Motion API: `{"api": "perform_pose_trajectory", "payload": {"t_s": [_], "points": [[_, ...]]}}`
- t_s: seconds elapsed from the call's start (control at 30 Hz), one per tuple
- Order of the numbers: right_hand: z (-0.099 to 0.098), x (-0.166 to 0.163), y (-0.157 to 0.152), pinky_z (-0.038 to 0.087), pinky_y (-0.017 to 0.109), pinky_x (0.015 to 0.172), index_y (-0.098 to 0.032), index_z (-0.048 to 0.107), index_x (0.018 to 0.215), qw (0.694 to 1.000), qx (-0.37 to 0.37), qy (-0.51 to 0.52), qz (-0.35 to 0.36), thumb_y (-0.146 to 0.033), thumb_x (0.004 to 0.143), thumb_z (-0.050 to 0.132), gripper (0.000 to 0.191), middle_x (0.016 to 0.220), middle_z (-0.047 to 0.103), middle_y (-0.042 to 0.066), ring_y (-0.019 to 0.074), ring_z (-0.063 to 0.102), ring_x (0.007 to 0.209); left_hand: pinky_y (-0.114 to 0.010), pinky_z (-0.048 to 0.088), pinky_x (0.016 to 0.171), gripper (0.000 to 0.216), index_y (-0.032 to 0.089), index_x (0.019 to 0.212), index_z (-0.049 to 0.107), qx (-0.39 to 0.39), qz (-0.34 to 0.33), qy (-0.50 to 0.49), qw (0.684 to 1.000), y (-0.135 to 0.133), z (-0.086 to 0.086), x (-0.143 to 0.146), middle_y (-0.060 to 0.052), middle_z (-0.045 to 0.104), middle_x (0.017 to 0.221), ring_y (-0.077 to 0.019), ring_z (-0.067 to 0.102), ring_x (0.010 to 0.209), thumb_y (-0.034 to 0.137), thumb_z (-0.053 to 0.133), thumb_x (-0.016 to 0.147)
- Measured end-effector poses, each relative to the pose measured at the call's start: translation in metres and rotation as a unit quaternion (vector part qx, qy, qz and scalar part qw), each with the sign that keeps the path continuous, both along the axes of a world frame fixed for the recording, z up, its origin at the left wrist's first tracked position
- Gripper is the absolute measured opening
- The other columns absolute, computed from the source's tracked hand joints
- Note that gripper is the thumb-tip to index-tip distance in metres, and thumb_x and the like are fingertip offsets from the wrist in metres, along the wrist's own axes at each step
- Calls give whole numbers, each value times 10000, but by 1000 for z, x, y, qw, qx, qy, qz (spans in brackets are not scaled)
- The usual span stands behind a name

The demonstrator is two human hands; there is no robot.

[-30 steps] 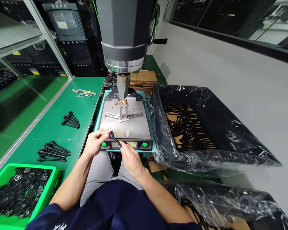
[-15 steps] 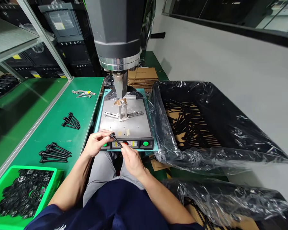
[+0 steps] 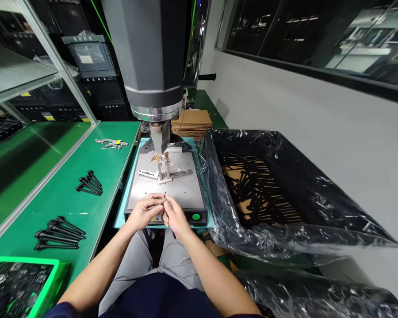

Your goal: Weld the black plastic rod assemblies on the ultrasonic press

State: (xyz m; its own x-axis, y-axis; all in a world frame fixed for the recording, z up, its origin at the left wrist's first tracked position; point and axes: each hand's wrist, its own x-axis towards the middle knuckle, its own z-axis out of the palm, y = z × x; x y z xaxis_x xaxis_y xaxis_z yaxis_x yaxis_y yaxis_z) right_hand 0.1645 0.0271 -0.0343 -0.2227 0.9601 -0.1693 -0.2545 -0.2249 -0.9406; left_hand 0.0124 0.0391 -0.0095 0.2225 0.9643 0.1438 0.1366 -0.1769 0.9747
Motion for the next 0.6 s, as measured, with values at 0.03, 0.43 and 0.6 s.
{"api": "perform_pose_trajectory", "payload": {"t_s": [0.03, 0.43, 0.6], "points": [[2, 0, 11, 309, 198, 387, -182, 509, 1260, 1000, 4, 2, -21, -647, 866, 551, 611, 575, 444, -93, 75, 341, 404, -410, 498, 997, 313, 219, 1068, 759, 0, 5, -8, 1000, 4, 0, 0, -130, 652, 1250, -255, 611, 1177, 353, 734, 786], [33, -9, 167, 472, 419, 997, -202, 591, 1144, 924, 288, -186, -169, -409, 850, 591, 359, 1145, 692, 117, 253, 643, 1103, -421, 521, 924, 472, 149, 1023, 730, -85, 200, -105, 971, 66, -14, -44, -139, 737, 1072, -249, 679, 1009, 450, 806, 668], [18, -14, 181, 481, 394, 971, -188, 570, 1158, 918, 307, -198, -153, -453, 871, 576, 390, 1154, 687, 130, 249, 657, 1079, -404, 529, 878, 444, 152, 976, 746, -93, 194, -97, 972, 80, -27, -48, -123, 747, 1007, -238, 684, 935, 464, 795, 664]]}}
